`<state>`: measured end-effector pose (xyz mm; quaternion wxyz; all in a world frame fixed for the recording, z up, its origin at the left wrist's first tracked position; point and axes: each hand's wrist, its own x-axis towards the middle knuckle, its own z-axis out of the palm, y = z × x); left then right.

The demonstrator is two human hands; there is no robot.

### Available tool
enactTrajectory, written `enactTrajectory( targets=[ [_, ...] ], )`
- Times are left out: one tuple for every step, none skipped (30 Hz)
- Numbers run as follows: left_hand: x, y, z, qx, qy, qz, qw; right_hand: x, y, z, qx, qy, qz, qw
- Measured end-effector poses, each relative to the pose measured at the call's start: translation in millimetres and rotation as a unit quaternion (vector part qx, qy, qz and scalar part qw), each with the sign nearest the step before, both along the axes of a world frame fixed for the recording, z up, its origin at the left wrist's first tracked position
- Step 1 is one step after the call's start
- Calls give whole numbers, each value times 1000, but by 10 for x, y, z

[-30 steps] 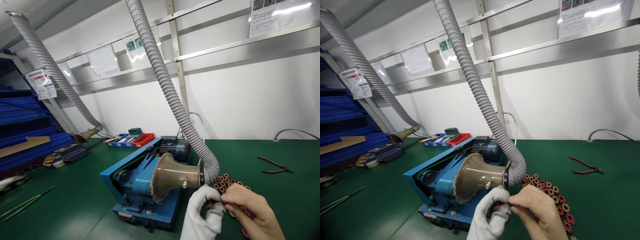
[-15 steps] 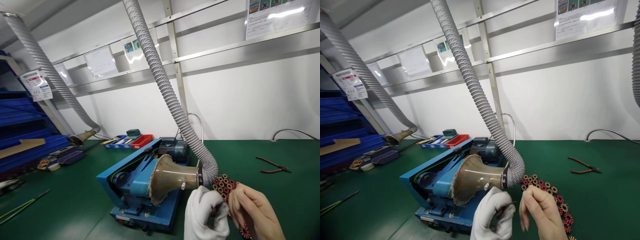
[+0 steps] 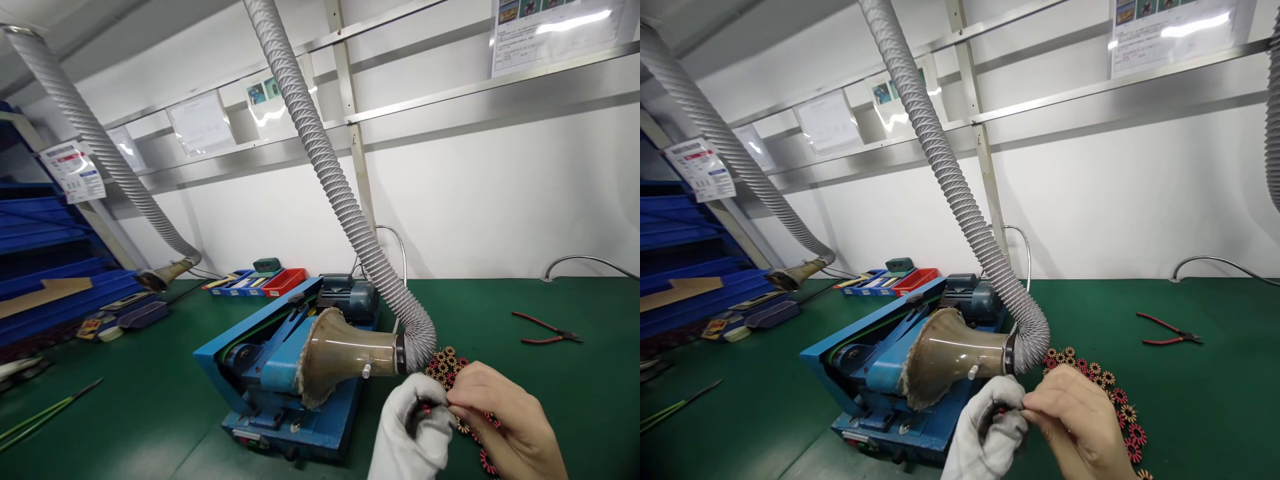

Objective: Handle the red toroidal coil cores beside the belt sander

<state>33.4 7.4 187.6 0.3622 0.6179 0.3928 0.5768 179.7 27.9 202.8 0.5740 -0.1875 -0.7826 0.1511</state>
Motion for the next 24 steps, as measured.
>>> enactTrajectory(
  targets=[
    [8, -6, -13, 47, 44, 40, 997, -2, -13, -14, 4, -19, -16, 1000],
    [16, -14, -20, 101, 97, 88, 986, -10, -31, -29, -12, -30, -35, 999],
    [26, -23, -21, 156, 152, 134, 967, -23, -52, -45, -52, -27, -48, 997],
    [35, -33, -15, 205, 198, 174, 943, -41, -74, -60, -125, -9, -44, 991],
    [44, -43, -5, 245, 232, 203, 919, -61, -93, -75, -224, 20, -13, 974],
    [52, -53, 5, 276, 251, 224, 900, -80, -107, -89, -328, 58, 48, 942],
    [56, -60, 13, 294, 256, 237, 890, -96, -114, -100, -416, 101, 122, 896],
    [55, -65, 14, 298, 246, 241, 890, -107, -115, -108, -466, 141, 191, 852],
    [50, -66, 8, 286, 225, 236, 901, -110, -113, -113, -478, 174, 236, 828],
    [40, -64, -6, 260, 199, 223, 918, -108, -108, -112, -458, 196, 244, 832],
    [27, -58, -26, 226, 170, 203, 937, -101, -102, -107, -416, 207, 211, 860],
    [13, -50, -49, 188, 142, 181, 955, -92, -97, -96, -364, 202, 149, 897],
    [-1, -39, -73, 151, 117, 157, 969, -82, -92, -79, -311, 183, 78, 929],
    [-13, -29, -93, 121, 92, 134, 979, -74, -87, -59, -256, 155, 19, 954],
    [-21, -19, -108, 99, 69, 115, 986, -69, -80, -37, -206, 129, -20, 970],
    [-26, -11, -115, 82, 48, 97, 991, -67, -71, -14, -156, 109, -32, 981],
    [-29, -6, -113, 67, 28, 78, 994, -68, -60, 8, -111, 97, -23, 989],
    [-30, -5, -103, 53, 12, 62, 997, -71, -47, 26, -75, 90, -6, 993],
    [-31, -6, -86, 39, 1, 48, 998, -74, -34, 42, -48, 87, 10, 995],
    [-33, -9, -65, 24, -5, 37, 999, -76, -22, 54, -29, 86, 16, 996],
    [-36, -14, -41, 11, -8, 28, 1000, -77, -12, 63, -18, 84, 15, 996],
    [-40, -18, -18, 0, -10, 19, 1000, -75, -4, 71, -11, 79, 12, 997],
    [-44, -22, 2, -9, -10, 11, 1000, -70, 2, 77, -8, 74, 8, 997],
    [-49, -25, 17, -14, -8, 2, 1000, -61, 7, 84, -5, 71, 6, 997]
  ],
)
